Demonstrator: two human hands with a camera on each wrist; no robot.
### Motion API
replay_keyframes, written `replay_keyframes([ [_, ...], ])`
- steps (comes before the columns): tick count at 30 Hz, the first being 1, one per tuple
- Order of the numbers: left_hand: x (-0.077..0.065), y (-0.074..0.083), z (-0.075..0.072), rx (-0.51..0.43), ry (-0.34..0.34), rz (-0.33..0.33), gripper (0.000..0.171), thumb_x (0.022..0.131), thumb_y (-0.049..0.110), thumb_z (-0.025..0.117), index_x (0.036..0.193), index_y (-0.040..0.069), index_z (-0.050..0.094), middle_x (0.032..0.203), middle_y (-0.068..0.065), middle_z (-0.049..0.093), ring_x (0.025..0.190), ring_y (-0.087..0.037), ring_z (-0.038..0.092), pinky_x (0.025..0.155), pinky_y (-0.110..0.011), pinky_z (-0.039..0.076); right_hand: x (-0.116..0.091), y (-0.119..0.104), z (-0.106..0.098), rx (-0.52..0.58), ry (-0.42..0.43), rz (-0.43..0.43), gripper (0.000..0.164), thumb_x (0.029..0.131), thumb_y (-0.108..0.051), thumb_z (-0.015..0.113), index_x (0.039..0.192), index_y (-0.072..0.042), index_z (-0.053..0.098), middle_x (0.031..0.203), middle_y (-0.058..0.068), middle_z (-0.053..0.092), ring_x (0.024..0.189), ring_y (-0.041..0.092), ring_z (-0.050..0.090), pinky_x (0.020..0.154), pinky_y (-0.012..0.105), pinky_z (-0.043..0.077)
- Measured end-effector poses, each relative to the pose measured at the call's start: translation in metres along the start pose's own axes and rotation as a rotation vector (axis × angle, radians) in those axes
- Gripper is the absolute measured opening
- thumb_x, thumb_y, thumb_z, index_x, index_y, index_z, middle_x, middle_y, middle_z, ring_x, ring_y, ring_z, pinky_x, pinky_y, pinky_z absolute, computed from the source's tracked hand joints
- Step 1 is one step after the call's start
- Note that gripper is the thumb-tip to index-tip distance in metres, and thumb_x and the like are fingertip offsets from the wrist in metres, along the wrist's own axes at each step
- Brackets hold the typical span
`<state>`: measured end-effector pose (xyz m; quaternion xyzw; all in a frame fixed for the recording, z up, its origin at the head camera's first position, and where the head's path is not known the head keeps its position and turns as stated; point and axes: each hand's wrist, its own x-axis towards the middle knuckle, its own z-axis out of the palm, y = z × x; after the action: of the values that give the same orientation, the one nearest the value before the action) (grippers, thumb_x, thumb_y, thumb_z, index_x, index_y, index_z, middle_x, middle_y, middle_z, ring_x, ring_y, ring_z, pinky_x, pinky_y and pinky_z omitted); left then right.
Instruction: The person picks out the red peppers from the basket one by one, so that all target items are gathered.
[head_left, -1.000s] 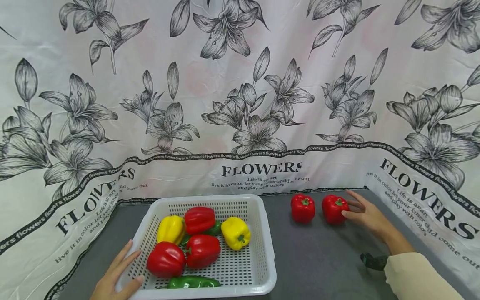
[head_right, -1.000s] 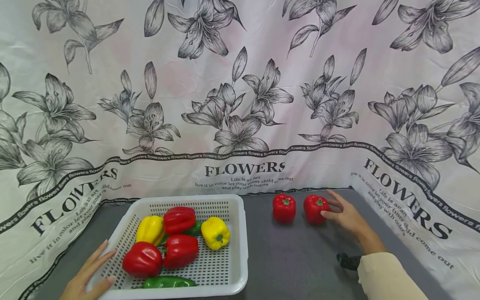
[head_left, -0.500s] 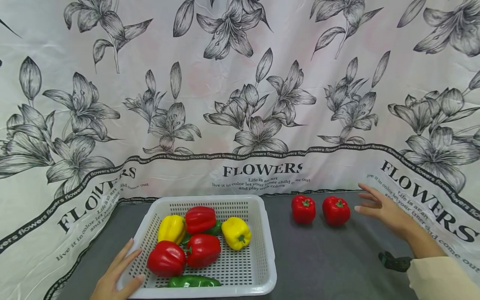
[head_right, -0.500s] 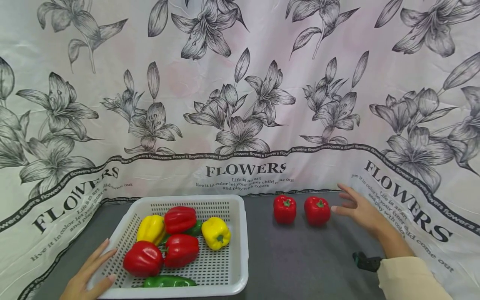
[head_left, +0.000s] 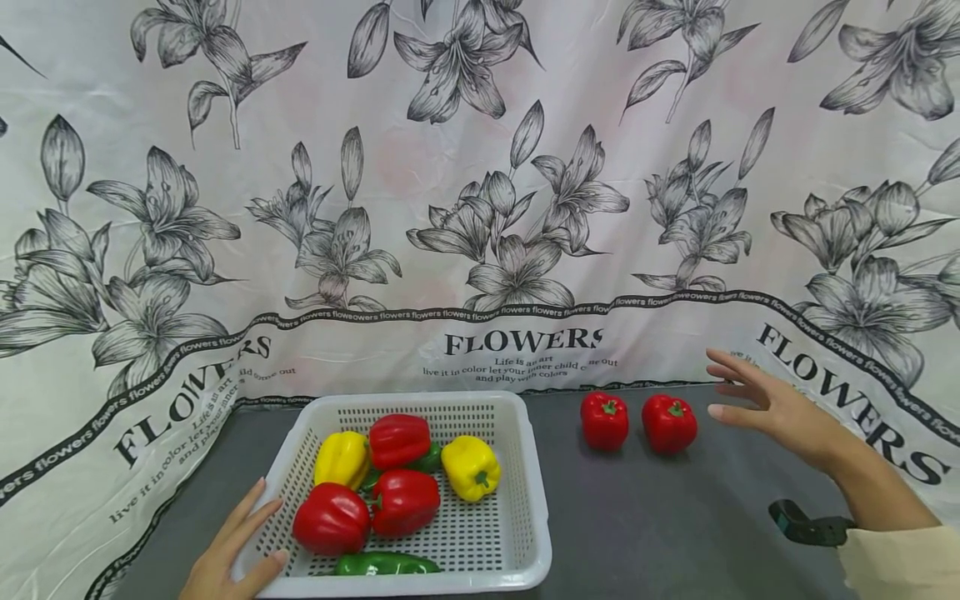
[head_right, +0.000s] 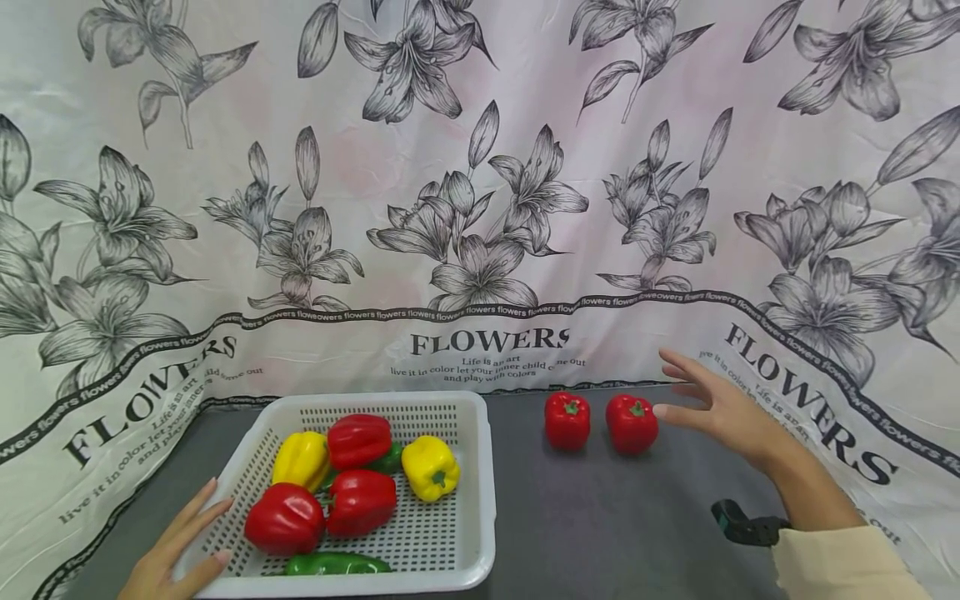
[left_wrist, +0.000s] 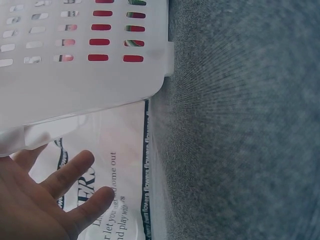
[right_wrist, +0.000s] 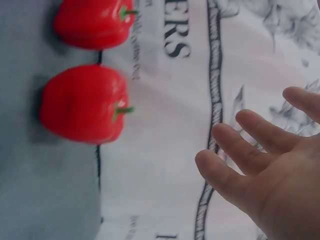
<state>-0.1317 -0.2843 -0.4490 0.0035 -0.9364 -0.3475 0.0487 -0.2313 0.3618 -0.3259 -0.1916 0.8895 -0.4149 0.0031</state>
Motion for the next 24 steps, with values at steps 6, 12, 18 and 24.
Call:
replay_keyframes([
  [6,0.000,-0.001,0.000,0.004,0.006,0.010,0.064,0.089,0.045,0.066,0.141,0.009,0.050,0.155,-0.014,0.022,0.133,-0.047,0.027,0.093,-0.075,0.026,-0.001,-0.024,0.005,0.001,-0.019,-0.062,0.073,0.098,-0.016,0.056,0.156,-0.023,0.012,0.152,0.021,0.025,0.131,0.042,0.032,0.087,0.071,0.038],
  [12,0.000,-0.001,0.000,0.003,0.007,0.021,0.065,0.089,0.045,0.066,0.140,0.009,0.050,0.155,-0.015,0.022,0.133,-0.048,0.026,0.092,-0.075,0.026,-0.005,-0.051,0.010,0.001,-0.026,-0.150,0.072,0.097,-0.009,0.055,0.155,-0.030,0.017,0.152,0.011,0.030,0.128,0.009,0.039,0.090,0.049,0.046],
  [18,0.001,0.001,0.000,0.000,0.003,0.014,0.065,0.089,0.045,0.066,0.140,0.009,0.050,0.155,-0.015,0.022,0.133,-0.048,0.026,0.092,-0.076,0.026,-0.007,-0.074,0.015,0.038,-0.043,-0.255,0.073,0.095,-0.001,0.055,0.155,-0.024,0.020,0.151,0.007,0.032,0.129,0.010,0.040,0.089,0.025,0.047],
  [24,0.002,0.000,-0.001,-0.007,-0.038,-0.033,0.068,0.089,0.048,0.064,0.142,0.008,0.048,0.156,-0.016,0.019,0.134,-0.048,0.024,0.093,-0.075,0.026,-0.010,-0.093,0.021,0.115,-0.065,-0.330,0.075,0.092,0.007,0.055,0.155,-0.017,0.022,0.150,0.007,0.035,0.130,0.012,0.041,0.092,0.027,0.047],
])
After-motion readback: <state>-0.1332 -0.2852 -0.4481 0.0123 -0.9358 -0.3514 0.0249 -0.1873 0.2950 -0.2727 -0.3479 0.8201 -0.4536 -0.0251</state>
